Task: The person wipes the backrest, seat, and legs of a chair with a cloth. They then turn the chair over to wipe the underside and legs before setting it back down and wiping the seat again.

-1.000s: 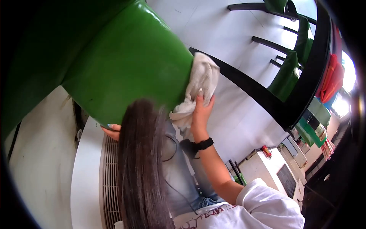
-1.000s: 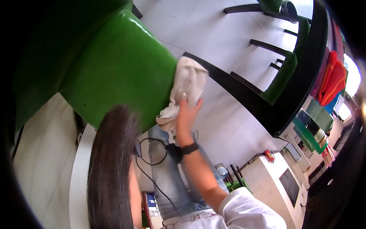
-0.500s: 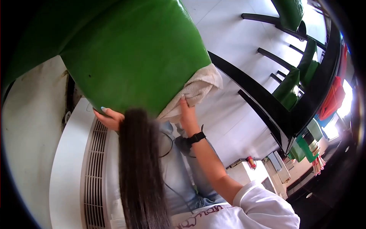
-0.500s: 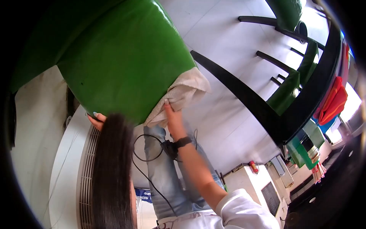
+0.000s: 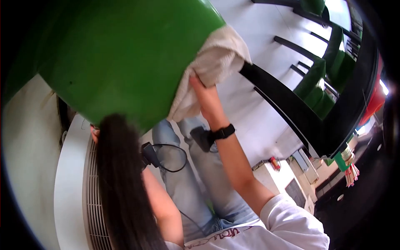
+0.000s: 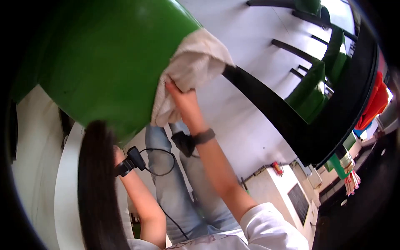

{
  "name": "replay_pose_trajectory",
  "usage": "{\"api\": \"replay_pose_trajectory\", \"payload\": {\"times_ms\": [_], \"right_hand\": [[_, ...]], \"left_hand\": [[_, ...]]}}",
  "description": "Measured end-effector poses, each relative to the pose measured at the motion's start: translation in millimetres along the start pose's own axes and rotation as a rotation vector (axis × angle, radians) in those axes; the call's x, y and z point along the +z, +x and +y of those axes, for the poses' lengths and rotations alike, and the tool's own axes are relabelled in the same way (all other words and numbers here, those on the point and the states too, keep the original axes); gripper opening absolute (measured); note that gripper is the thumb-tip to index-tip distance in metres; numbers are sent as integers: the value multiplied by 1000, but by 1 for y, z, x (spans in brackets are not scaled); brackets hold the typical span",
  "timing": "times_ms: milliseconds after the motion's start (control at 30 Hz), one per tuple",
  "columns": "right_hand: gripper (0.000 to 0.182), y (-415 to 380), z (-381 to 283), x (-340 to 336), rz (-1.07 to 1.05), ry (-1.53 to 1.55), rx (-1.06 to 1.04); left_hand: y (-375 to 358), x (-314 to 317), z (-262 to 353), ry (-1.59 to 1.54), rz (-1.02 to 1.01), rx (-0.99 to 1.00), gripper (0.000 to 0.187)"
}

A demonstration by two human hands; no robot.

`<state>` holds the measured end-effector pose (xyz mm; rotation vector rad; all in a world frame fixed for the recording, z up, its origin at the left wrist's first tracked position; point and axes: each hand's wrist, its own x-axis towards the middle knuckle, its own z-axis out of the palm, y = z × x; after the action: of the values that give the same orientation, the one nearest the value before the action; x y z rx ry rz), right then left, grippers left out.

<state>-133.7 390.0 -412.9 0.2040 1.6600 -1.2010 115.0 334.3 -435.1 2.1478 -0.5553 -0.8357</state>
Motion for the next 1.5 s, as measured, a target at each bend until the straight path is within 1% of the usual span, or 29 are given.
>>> {"api": "replay_pose_trajectory", "payload": {"times_ms": [100, 267, 300, 400, 433, 533, 567, 600, 667, 733, 767, 833, 900, 933, 967, 1033, 1067, 1100, 1133, 1167, 1200, 1233, 1267, 1300, 1333, 1400, 1433, 1467, 1500], "right_hand": [[47, 23, -24, -2, -22, -29, -64], [45, 59, -57, -4, 25, 81, -297], [39, 67, -65, -1, 94, 119, -369], [33, 81, -86, -2, 401, -9, -536], [30, 74, -94, 2, 545, -60, -598], [31, 58, -91, 4, 740, -374, -932], [32, 51, -87, 0, 745, -405, -1034], [35, 41, -87, -13, 600, -469, -1089], [36, 17, -103, -44, 338, -713, -1109], [34, 1, -99, -61, 269, -800, -1069], [38, -6, -95, -59, 256, -713, -1005], [36, -15, -76, -60, 225, -685, -907], [36, -23, -59, -59, 196, -703, -825], [35, -26, -52, -57, 177, -709, -802], [35, -32, -47, -52, 163, -710, -776], [37, -45, -41, -36, 154, -520, -571], [37, -51, -39, -26, 144, -421, -473], [35, -57, -34, -18, 117, -391, -375], [34, -64, -35, -9, 85, -365, -278], [33, -69, -36, 0, 48, -343, -187], [32, -70, -37, 8, 8, -327, -103], [34, -62, -23, 12, -28, -255, -33], [35, -52, 3, 15, -79, -143, -5], [36, -40, 31, 18, -132, -36, 22], [37, -31, 42, 21, -185, 70, 50], [40, -22, 35, 31, -284, -9, -182], [39, -12, 37, 48, -227, 16, -37], [39, -9, 17, 59, -168, 40, 107], [42, -10, -3, 60, -224, 200, 79]], "left_hand": [[-18, 12, 0, 172, 45, 147, 46], [-59, 49, 3, 304, -57, 276, 45], [-70, 59, 4, 320, -84, 303, 44], [-110, 92, 3, 372, -191, 357, 44], [-124, 103, 2, 383, -226, 366, 44], [-165, 136, 2, 407, -348, 402, 43], [-179, 145, 1, 414, -395, 411, 43], [-192, 152, 0, 423, -440, 415, 43], [-210, 158, -3, 422, -555, 398, 43], [-213, 159, -9, 335, -712, 386, 45], [-208, 155, -10, 247, -822, 361, 47], [-191, 128, -5, 145, -1045, 172, 50], [-163, 88, 35, 282, -1081, -47, 55], [-150, 68, 52, 229, -967, -278, 58], [-132, 50, 68, 248, -866, -207, 57], [-95, 19, 111, 256, -679, -48, 59], [-35, -15, 105, 254, -684, 49, 53], [-20, -30, 134, 243, -638, 386, 51], [-5, -46, 162, 277, -509, 771, 49], [10, -62, 189, 315, -314, 1093, 48], [25, -77, 220, 294, -216, 1161, 48], [41, -92, 250, 275, -112, 1224, 49], [11, -80, 297, -32, -60, 1072, 47], [-10, -71, 333, -47, 9, 1084, 48], [-23, -63, 363, -60, 75, 1092, 48], [-18, -55, 407, 2, -156, 1136, 50], [-12, -53, 421, 43, -268, 1151, 51], [-16, -47, 423, 99, -234, 1144, 51], [-26, -36, 420, 157, -202, 1139, 52]]}}
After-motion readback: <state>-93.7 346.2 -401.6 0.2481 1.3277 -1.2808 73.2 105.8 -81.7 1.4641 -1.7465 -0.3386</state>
